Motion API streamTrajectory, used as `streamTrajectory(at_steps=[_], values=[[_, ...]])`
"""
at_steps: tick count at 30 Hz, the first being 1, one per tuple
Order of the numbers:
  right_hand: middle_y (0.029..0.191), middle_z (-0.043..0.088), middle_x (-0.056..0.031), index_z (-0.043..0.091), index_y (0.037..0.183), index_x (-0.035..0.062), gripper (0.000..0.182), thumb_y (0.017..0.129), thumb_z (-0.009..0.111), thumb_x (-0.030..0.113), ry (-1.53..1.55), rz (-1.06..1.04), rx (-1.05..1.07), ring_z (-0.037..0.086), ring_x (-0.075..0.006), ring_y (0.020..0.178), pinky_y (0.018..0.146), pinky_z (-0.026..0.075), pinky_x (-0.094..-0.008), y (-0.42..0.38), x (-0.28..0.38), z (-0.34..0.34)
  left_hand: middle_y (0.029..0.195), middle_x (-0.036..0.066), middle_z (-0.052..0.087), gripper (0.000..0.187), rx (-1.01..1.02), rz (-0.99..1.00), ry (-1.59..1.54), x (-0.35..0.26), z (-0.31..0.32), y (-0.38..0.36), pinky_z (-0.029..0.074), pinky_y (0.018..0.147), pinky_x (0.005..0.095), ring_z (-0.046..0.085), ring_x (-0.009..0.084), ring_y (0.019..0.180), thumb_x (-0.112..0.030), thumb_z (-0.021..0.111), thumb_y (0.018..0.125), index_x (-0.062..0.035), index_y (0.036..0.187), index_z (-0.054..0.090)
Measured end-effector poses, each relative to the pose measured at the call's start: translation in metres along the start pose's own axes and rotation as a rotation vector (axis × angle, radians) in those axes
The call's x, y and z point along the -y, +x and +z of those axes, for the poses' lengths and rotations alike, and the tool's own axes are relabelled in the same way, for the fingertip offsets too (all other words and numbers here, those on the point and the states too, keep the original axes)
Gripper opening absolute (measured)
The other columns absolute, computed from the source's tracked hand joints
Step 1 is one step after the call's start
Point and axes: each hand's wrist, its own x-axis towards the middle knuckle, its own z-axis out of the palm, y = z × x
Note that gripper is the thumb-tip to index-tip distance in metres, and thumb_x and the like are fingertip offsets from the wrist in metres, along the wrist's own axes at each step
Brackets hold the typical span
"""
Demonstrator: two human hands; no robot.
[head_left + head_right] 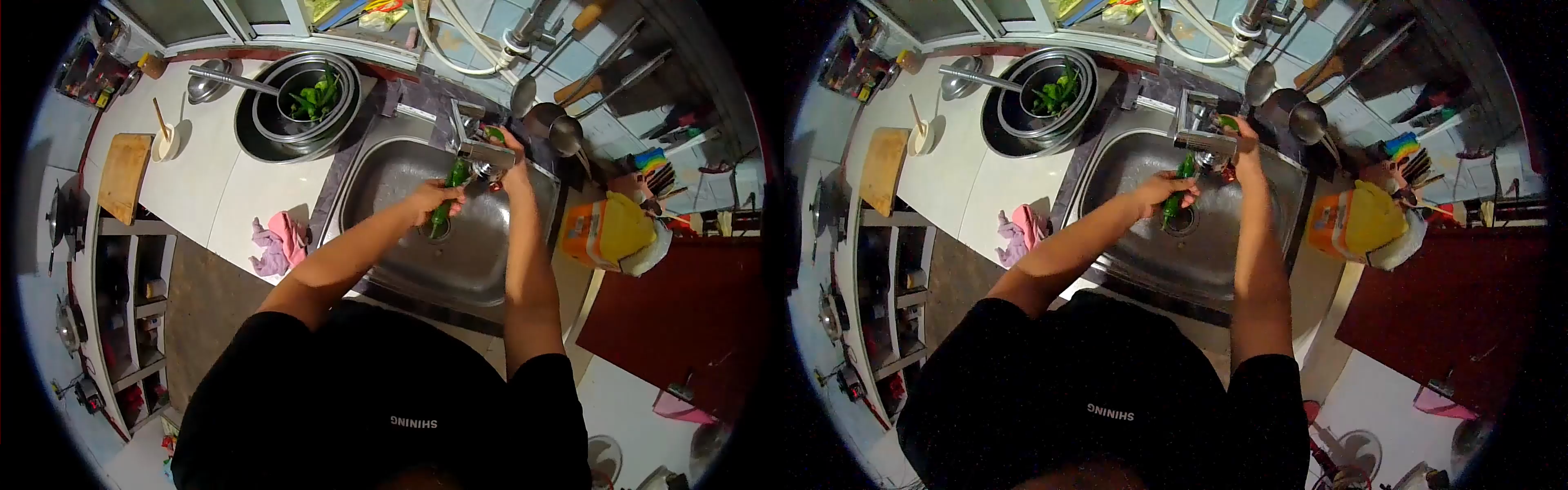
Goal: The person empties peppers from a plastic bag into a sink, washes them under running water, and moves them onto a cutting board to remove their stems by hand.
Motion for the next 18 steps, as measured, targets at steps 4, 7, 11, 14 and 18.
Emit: streamTrajectory(at_steps=[4,7,11,14,18], values=[[0.094,0.059,-0.0058,0.054,0.113,0.0047,0.035,0.087,0.053,0.029,0.373,-0.07,0.071,0.055,-0.0132,0.079,0.068,0.043,-0.0251,-0.047,0.011,-0.017,0.096,0.018,0.061,0.028,0.225,-0.062,-0.27,-0.011,-0.029,-0.028,0.05,0.073,0.0326,0.061,0.0241,0.085,-0.022,0.059,0.084,0.0027,0.096,0.059],[0.094,0.06,-0.0144,0.057,0.105,0.001,0.032,0.084,0.047,0.023,-0.623,0.247,0.064,0.055,-0.0234,0.09,0.08,0.041,-0.0314,-0.097,-0.069,-0.044,0.102,0.022,0.058,0.036,0.118,-0.043,1.464,0.015,-0.076,-0.018,0.048,0.08,0.0354,0.059,0.0305,0.089,-0.031,0.059,0.081,0.0027,0.094,0.061],[0.093,0.057,-0.0196,0.06,0.102,0.0053,0.031,0.077,0.042,0.005,-1.17,0.159,0.433,0.057,-0.0304,0.08,0.071,0.047,-0.0383,-0.137,-0.122,-0.059,0.095,0.022,0.06,0.039,-0.038,0.171,1.846,0.018,-0.125,-0.001,0.05,0.073,0.0381,0.06,0.035,0.086,-0.033,0.056,0.078,0.0027,0.094,0.06],[0.072,0.054,-0.0084,0.058,0.106,0.0107,0.033,0.077,0.042,0.005,-0.767,0.37,0.289,0.044,-0.0133,0.039,0.036,0.038,-0.0261,-0.156,0.036,-0.017,0.102,0.014,0.06,0.034,-0.026,-0.085,1.045,-0.086,-0.044,-0.093,0.054,0.058,0.035,0.065,0.0237,0.076,-0.014,0.05,0.086,0.001,0.116,0.045],[0.072,0.053,-0.0014,0.054,0.11,0.0064,0.029,0.083,0.046,0.014,0.02,-0.224,0.248,0.037,-0.0044,0.044,0.039,0.031,-0.0195,-0.148,0.12,-0.04,0.1,0.014,0.06,0.035,0.386,0.418,0.306,-0.144,-0.009,-0.162,0.048,0.047,0.0201,0.057,0.0094,0.054,-0.017,0.05,0.089,0.0012,0.118,0.044]])
